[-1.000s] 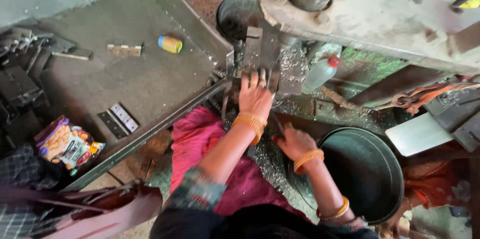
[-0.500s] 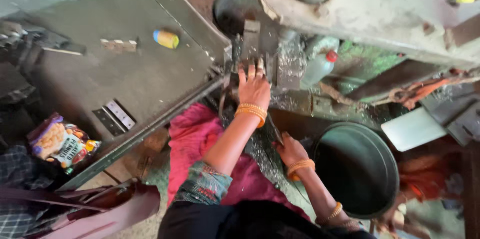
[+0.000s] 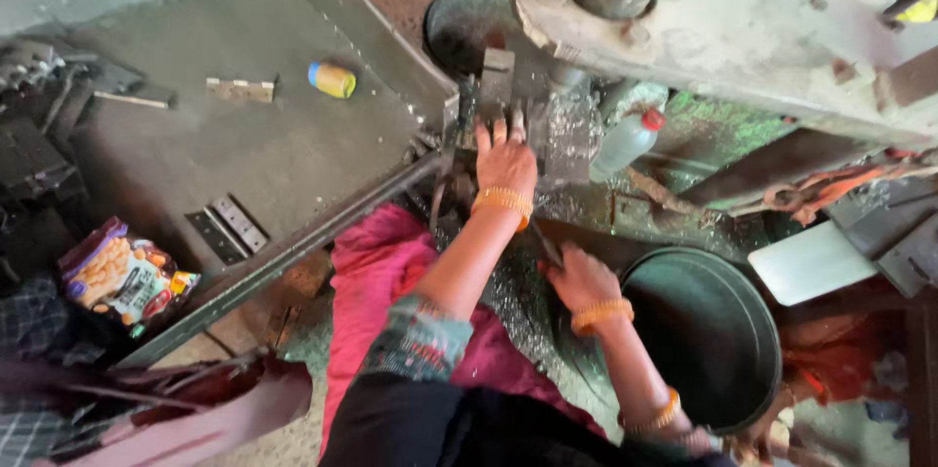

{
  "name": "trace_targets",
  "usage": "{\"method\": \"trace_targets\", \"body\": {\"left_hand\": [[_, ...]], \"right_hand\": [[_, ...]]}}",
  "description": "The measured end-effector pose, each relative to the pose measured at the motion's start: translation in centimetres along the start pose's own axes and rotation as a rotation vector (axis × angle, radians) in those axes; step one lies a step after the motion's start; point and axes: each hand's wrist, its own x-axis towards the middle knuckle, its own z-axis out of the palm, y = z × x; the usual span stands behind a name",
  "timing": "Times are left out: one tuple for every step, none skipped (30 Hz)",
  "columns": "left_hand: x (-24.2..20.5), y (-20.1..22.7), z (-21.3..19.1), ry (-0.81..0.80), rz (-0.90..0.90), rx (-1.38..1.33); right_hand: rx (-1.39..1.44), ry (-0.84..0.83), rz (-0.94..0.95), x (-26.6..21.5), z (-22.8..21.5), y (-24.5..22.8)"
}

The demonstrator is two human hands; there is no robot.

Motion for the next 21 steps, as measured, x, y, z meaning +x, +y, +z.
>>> {"method": "trace_targets", "body": {"left_hand": [[0.1,0.2,0.3,-0.009,-0.008,-0.021],[0.1,0.3,0.6,-0.018,-0.017,-0.043],[0.4,0.4,0.7,-0.021,-0.025,-0.065],[0.6,0.5,0.8,0.049,-0.022,-0.08],[0.4,0.5,1.0,0.113,-0.027,-0.097],[0.1,0.6,1.2,0.178,-0.033,-0.113],[0.3,0.5,1.1,0.084,-0.019,-0.071],[0.6,0.5,0.9,-0.01,-0.006,-0.028],[1.3,0.0,0.4,-0.097,-0.003,0.02],[2.2,-0.3,-0.1,-0.057,-0.008,0.035],[2.3,-0.1,-0.2,-0.033,-0.005,0.043],[2.4,0.1,-0.1,-0.01,-0.002,0.05],[2.4,0.2,0.1,-0.035,-0.009,0.053],[2.3,0.3,0.3,-0.06,-0.017,0.056],[2.5,0.4,0.3,-0.08,-0.023,0.06],[2.5,0.5,0.3,-0.055,-0.026,0.04],[2.4,0.4,0.5,-0.028,-0.035,0.017],[2.3,0.4,0.5,-0.001,-0.044,-0.005],[2.1,-0.4,0.3,-0.014,-0.046,0.006],[1.9,-1.0,0.1,-0.027,-0.048,0.018],[2.3,-0.6,-0.2,-0.032,-0.04,0.019]], "right_hand": [[0.034,-0.004,0.015,-0.1,-0.1,0.1],[0.067,-0.007,0.031,-0.3,0.3,0.0],[0.099,-0.004,0.044,-0.6,0.6,-0.3],[0.104,0.003,0.054,-0.2,-0.1,0.0],[0.104,0.002,0.06,-0.6,0.0,0.1],[0.105,0.001,0.066,-0.9,-0.5,0.4],[0.118,-0.019,0.042,-0.9,-0.6,0.3],[0.13,-0.038,0.017,-0.7,-1.2,0.3],[0.142,-0.055,-0.02,0.0,-1.6,0.0],[0.094,-0.049,-0.024,0.8,-2.1,-0.3],[0.047,-0.056,-0.012,0.5,-2.1,-0.2],[-0.001,-0.062,-0.001,0.3,-1.9,0.0],[0.067,-0.066,-0.009,0.1,-1.5,0.1],[0.134,-0.07,-0.017,-0.2,-0.9,0.2],[0.202,-0.068,-0.026,-0.2,-0.7,0.3],[0.186,-0.03,-0.012,-0.3,-0.2,0.4],[0.165,0.006,-0.001,-0.4,0.1,0.6],[0.143,0.042,0.009,-0.4,0.5,0.8],[0.171,0.039,-0.042,-0.4,0.7,0.4],[0.199,0.035,-0.093,-0.4,0.9,0.0],[0.219,0.043,-0.133,-0.1,0.5,0.5]]}}
